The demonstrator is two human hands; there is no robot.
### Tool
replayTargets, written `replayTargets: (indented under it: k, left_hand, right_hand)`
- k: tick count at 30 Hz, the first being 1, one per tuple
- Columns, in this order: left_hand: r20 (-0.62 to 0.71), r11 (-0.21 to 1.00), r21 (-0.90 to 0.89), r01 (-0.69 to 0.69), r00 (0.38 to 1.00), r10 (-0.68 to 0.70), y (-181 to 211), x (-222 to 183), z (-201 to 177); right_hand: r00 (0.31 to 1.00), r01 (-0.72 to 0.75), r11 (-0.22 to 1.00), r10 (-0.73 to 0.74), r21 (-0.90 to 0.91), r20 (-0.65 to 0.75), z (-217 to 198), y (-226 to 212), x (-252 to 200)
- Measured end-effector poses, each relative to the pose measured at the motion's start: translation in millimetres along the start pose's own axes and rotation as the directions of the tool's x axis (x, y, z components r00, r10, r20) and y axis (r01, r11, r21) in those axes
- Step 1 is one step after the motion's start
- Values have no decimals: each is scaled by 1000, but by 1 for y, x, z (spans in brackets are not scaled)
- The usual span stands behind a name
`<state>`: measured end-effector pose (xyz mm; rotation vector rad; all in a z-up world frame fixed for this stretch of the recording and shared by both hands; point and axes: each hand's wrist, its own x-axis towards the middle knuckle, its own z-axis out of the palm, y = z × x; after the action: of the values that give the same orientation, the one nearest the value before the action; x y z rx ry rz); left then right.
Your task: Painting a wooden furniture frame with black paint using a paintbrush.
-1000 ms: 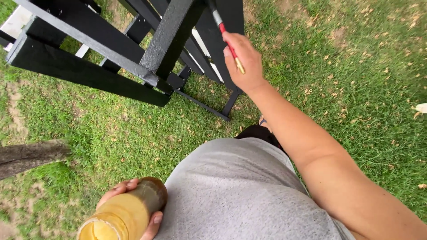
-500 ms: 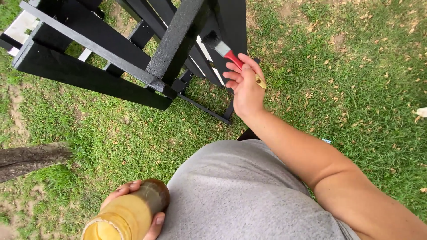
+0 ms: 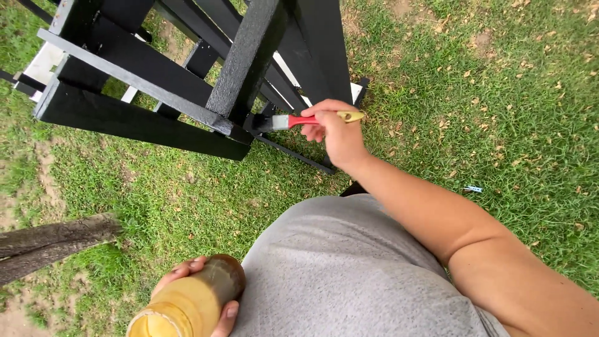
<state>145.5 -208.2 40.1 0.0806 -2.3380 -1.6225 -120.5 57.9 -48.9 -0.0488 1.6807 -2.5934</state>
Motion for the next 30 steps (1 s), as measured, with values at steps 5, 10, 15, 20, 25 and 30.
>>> replayTargets:
  k: [5, 10, 15, 20, 25, 30]
  left_hand:
    - [22, 998, 70, 2, 1000, -3, 4, 3, 0]
    - [-34, 998, 58, -36, 999, 38, 14, 5, 12]
    - [-23, 998, 43, -42, 999, 43, 6, 2, 5]
    - [-6, 1000, 2, 2, 1000, -2, 13, 3, 9]
    - [-26, 1000, -17, -25, 999, 24, 7, 2, 5]
    - [-7, 996, -88, -13, 1000, 13, 3, 2, 6]
  right_hand:
    - [989, 147, 988, -146, -48, 18, -1, -8, 28]
    - [932, 194, 981, -184, 2, -312, -3, -13, 52]
    - [928, 201, 979, -203, -39, -312, 8, -6, 26]
    - [965, 237, 965, -221, -111, 140, 13, 17, -16]
    - [976, 218, 975, -218, -48, -10, -13, 7, -15]
    - [957, 195, 978, -207, -81, -204, 5, -6, 8]
